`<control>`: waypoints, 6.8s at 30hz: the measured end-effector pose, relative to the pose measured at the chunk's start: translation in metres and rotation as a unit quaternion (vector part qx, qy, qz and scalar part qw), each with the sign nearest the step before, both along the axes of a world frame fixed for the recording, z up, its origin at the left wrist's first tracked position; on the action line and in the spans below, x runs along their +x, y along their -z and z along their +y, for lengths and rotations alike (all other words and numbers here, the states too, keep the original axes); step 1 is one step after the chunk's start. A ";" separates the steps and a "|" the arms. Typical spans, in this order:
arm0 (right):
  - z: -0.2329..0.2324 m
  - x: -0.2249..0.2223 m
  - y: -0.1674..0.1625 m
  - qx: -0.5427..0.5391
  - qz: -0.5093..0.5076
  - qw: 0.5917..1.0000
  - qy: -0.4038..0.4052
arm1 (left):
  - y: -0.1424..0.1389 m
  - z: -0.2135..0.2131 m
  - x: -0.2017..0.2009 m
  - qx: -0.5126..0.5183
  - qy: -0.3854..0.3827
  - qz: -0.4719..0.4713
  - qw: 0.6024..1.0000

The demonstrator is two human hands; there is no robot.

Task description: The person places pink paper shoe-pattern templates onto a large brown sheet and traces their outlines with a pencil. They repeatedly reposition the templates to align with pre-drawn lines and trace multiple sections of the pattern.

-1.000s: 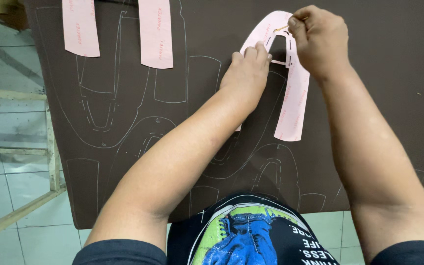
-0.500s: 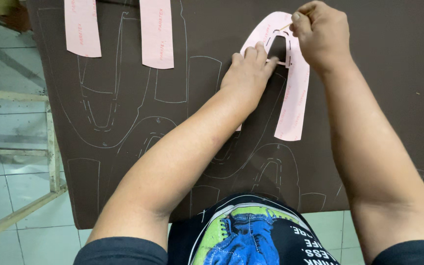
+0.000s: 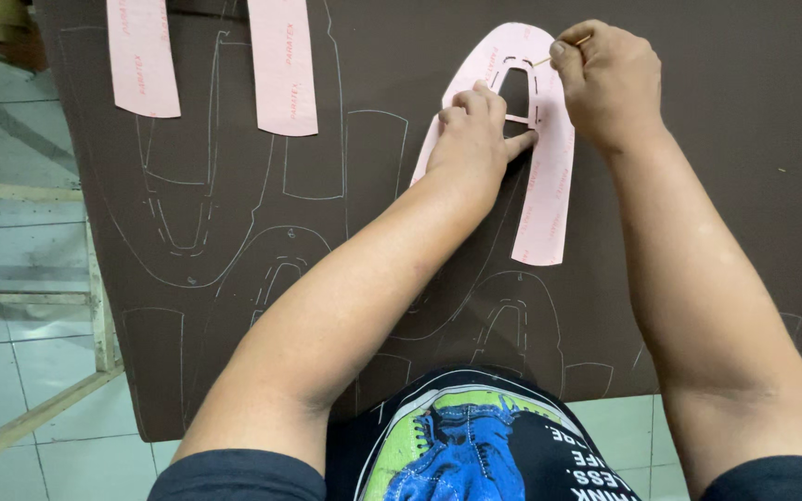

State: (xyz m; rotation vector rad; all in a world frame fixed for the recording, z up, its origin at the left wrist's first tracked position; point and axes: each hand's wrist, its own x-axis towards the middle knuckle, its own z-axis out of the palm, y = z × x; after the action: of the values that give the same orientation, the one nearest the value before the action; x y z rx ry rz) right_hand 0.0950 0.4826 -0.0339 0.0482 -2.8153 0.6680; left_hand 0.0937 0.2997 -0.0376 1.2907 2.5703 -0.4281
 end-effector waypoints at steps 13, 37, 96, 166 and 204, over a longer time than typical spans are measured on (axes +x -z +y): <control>0.001 0.026 0.011 -0.075 -0.018 0.996 0.042 | 0.000 -0.001 -0.004 0.036 -0.033 -0.072 0.996; -0.007 0.069 0.008 -0.196 -0.057 0.969 0.137 | 0.024 -0.030 -0.015 0.234 -0.031 -0.090 0.968; -0.050 0.226 0.011 -0.022 -0.147 0.965 0.216 | 0.018 -0.071 0.143 0.557 -0.463 -0.168 0.669; 0.165 0.323 -0.001 -0.308 -0.139 0.897 0.287 | 0.031 0.061 0.281 0.406 -0.260 -0.129 0.867; 0.180 0.314 0.000 -0.315 -0.199 0.897 0.239 | 0.032 0.061 0.281 0.407 -0.247 -0.106 0.873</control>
State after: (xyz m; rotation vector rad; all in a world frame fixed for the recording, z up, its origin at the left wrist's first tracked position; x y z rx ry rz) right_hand 0.4092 0.6630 -0.0340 -0.9572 -2.6176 1.5385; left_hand 0.3751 0.3607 -0.0696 0.7019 2.8066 0.9285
